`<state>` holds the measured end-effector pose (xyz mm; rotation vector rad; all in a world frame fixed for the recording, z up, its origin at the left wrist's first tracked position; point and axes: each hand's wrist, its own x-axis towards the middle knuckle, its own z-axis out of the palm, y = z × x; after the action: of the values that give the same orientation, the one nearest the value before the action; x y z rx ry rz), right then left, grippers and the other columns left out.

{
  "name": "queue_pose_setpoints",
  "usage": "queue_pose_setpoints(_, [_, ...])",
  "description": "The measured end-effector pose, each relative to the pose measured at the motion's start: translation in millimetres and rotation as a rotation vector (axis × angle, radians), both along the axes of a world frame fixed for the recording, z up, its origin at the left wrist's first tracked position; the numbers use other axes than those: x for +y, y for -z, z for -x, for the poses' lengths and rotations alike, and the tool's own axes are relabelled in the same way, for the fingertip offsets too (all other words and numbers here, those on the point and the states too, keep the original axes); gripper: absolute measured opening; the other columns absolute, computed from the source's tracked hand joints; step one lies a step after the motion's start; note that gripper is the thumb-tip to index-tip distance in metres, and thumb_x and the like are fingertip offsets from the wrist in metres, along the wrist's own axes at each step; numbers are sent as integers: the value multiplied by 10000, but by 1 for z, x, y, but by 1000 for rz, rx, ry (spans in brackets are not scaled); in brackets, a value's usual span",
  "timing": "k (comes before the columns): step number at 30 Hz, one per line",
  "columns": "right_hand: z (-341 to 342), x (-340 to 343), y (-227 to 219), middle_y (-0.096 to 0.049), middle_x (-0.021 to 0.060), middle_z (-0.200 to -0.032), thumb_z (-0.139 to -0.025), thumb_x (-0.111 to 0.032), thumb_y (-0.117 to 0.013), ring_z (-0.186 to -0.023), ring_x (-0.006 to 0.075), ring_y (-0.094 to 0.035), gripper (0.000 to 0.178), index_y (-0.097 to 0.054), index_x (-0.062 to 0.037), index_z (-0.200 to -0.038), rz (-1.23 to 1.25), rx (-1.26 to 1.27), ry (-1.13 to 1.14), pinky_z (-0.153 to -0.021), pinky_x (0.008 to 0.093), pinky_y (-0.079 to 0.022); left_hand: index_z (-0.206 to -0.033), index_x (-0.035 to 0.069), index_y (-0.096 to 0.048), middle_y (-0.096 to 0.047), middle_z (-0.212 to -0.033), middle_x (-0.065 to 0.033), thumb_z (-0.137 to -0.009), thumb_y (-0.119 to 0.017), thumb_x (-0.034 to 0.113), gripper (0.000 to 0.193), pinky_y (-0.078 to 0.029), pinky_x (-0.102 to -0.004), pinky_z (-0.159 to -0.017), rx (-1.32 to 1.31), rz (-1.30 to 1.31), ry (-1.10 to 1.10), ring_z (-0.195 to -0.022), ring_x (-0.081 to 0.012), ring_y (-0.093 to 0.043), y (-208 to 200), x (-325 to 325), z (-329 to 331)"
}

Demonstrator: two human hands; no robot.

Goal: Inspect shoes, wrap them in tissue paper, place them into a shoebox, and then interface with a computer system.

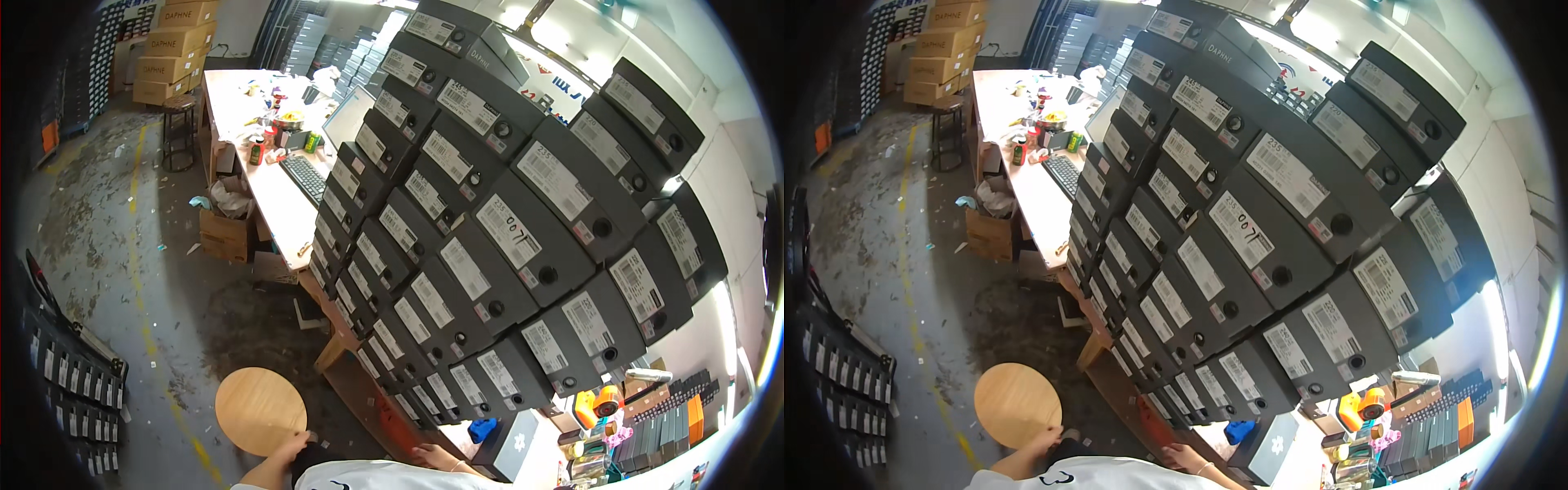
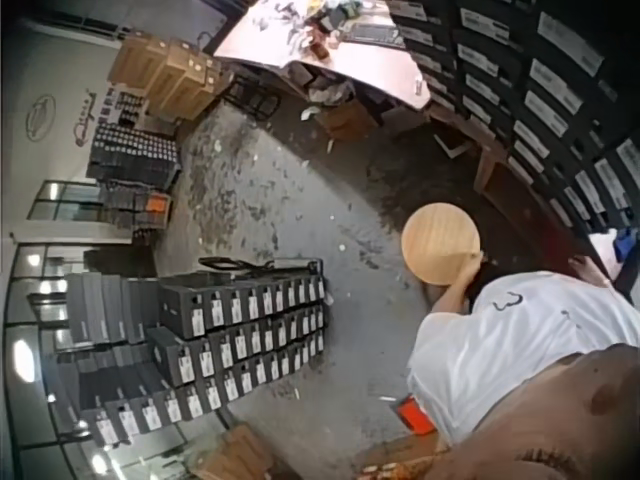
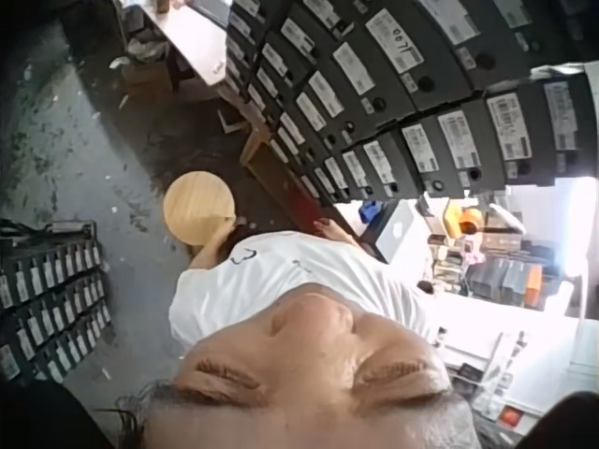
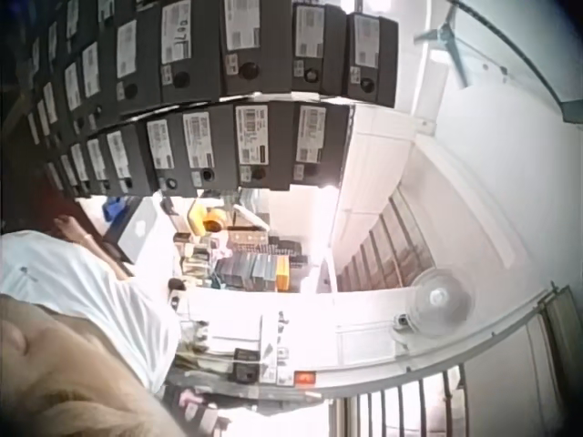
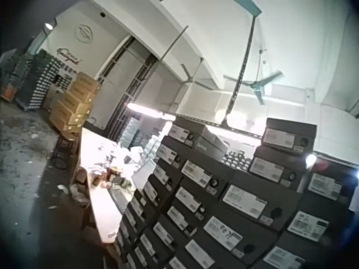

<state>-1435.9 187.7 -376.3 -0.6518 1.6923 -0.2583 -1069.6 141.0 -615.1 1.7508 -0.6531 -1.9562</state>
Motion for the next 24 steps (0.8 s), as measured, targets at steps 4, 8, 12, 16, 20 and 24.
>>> queue_pose_setpoints(4, [-20, 28, -6, -654, 84, -930, -935, -311, -552, -776, 154, -640, 390, -581, -2, -1172, 332, 242, -561, -667, 271, -512, -983, -36, -671, -644, -1018, -257, -785, -591, 339, 432, -496, -377, -832, -477, -126, 307, -971, -341, -639, 11, 85, -36])
queue_pose_setpoints(8, [-15, 98, -12, -654, 54, -918, -939, -229, -553, -799, 140, -625, 313, -595, 3, -1144, 370, 178, -230, -697, 261, -509, -958, 12, -688, -642, -1059, -220, -772, -607, 291, 345, -492, -403, -864, -356, -448, 605, -1031, -343, -613, 110, 198, -58])
queue_pose_setpoints(12, [23, 224, 31, -657, 62, -907, -935, -224, -548, -797, 132, -614, 299, -600, -8, -1133, 355, 337, -176, -696, 265, -499, -958, 15, -688, -643, -1054, -217, -773, -606, 286, 338, -494, -405, -859, -401, -387, 688, -1026, -344, -615, 76, 267, -79])
queue_pose_setpoints(16, [17, 375, 79, -681, 143, -914, -890, -281, -575, -834, 235, -651, 353, -625, 2, -1095, 119, 234, 165, -754, 329, -504, -959, 18, -688, -645, -1048, -214, -775, -605, 281, 332, -496, -407, -854, -430, -330, 676, -1021, -344, -616, 53, 299, -89])
queue_pose_setpoints(20, [-26, 451, 77, -648, 170, -1066, -909, -202, -560, -953, 230, -621, 351, -570, 19, -1181, 67, 288, -277, -875, 316, -456, -959, 21, -688, -647, -1043, -210, -776, -604, 276, 326, -497, -409, -850, -442, -313, 666, -1016, -344, -617, 44, 326, -99])
queue_pose_setpoints(24, [-54, 453, 46, -647, 174, -1068, -898, -186, -568, -966, 234, -619, 350, -570, 19, -1182, 71, 296, -231, -889, 314, -450, -960, 23, -688, -649, -1037, -207, -777, -603, 271, 319, -499, -411, -845, -456, -326, 682, -1012, -344, -618, 39, 351, -107])
